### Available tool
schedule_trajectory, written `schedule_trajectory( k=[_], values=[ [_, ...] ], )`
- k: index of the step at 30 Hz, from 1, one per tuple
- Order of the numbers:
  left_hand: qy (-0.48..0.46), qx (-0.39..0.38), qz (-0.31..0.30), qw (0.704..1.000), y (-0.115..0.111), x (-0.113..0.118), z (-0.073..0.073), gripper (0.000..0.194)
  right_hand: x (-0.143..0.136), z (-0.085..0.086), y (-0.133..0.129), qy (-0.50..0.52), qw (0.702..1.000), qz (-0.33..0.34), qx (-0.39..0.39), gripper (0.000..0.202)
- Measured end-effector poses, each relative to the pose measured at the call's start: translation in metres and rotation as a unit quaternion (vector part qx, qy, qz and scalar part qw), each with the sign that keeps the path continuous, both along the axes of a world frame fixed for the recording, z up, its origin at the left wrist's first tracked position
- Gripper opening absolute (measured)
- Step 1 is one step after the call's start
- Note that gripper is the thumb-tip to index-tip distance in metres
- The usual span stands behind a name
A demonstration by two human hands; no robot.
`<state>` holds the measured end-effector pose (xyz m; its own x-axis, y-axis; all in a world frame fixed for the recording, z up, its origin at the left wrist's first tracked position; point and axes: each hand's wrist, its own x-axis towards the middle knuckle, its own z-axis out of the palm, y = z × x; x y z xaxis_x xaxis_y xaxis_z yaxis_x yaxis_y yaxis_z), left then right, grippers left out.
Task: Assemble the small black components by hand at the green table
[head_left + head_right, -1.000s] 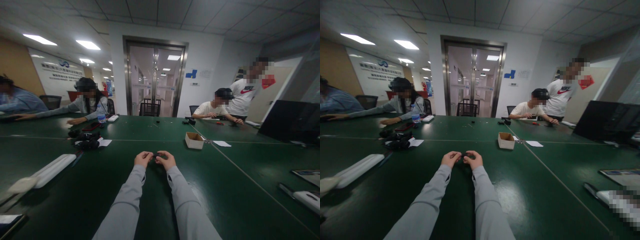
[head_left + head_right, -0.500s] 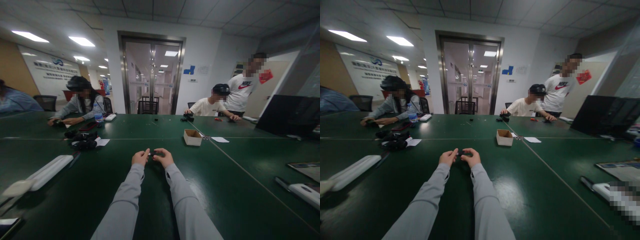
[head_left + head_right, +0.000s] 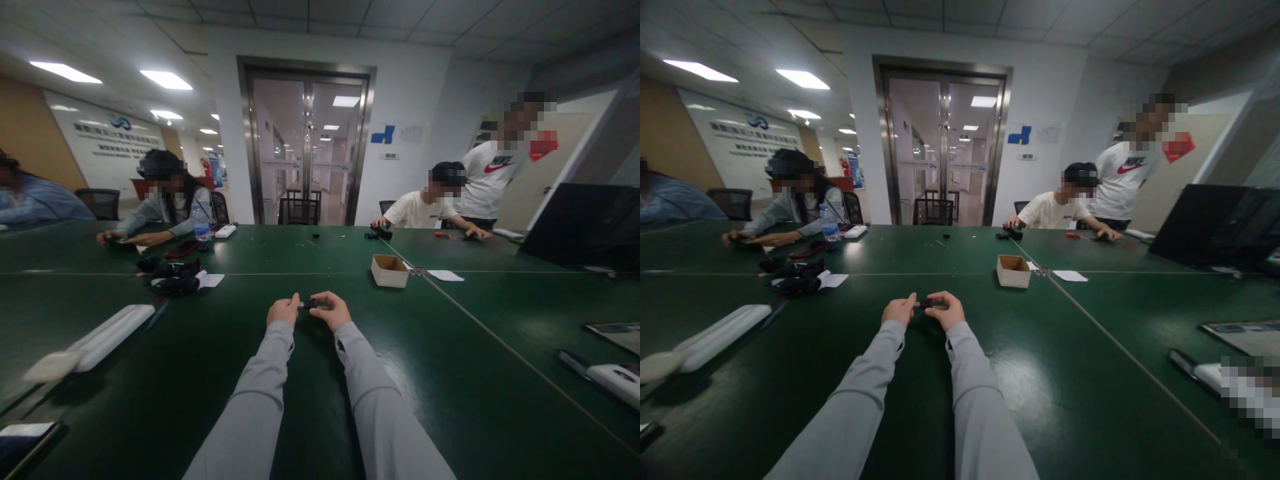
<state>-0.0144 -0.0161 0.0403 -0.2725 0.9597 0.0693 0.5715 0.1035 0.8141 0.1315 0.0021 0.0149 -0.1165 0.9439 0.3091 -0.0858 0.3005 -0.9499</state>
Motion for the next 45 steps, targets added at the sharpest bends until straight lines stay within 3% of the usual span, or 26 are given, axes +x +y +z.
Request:
schedule_trajectory(
  k=[9, 16, 22, 28, 36, 40, 42, 45],
  values=[
    [-0.013, 0.020, 0.021, 0.999, 0.002, 0.003, -0.005, 0.050, -0.004, -0.005, 0.002, 0.057, 0.997, 0.006, -0.043, 0.048],
    [-0.067, 0.053, -0.014, 0.996, 0.006, 0.004, -0.014, 0.048, -0.004, -0.009, 0.006, 0.112, 0.990, 0.023, -0.088, 0.051],
    [-0.187, 0.106, -0.121, 0.969, 0.014, 0.003, -0.025, 0.036, -0.002, -0.010, 0.009, 0.127, 0.986, -0.011, -0.104, 0.044],
    [-0.279, 0.127, -0.195, 0.932, 0.014, 0.002, -0.023, 0.040, -0.001, -0.013, 0.014, 0.134, 0.985, -0.024, -0.103, 0.041],
    [-0.352, 0.066, -0.119, 0.926, 0.016, 0.004, -0.023, 0.040, -0.002, -0.014, 0.018, 0.134, 0.985, -0.034, -0.107, 0.046],
    [-0.313, 0.122, -0.161, 0.928, 0.015, 0.002, -0.024, 0.037, 0.000, -0.015, 0.017, 0.133, 0.986, -0.020, -0.102, 0.045],
    [-0.329, 0.128, -0.171, 0.920, 0.015, 0.001, -0.023, 0.044, 0.000, -0.014, 0.016, 0.137, 0.985, -0.012, -0.100, 0.045],
    [-0.325, 0.039, -0.134, 0.935, 0.016, 0.002, -0.022, 0.045, 0.000, -0.013, 0.015, 0.137, 0.985, -0.018, -0.106, 0.046]
  ],
)
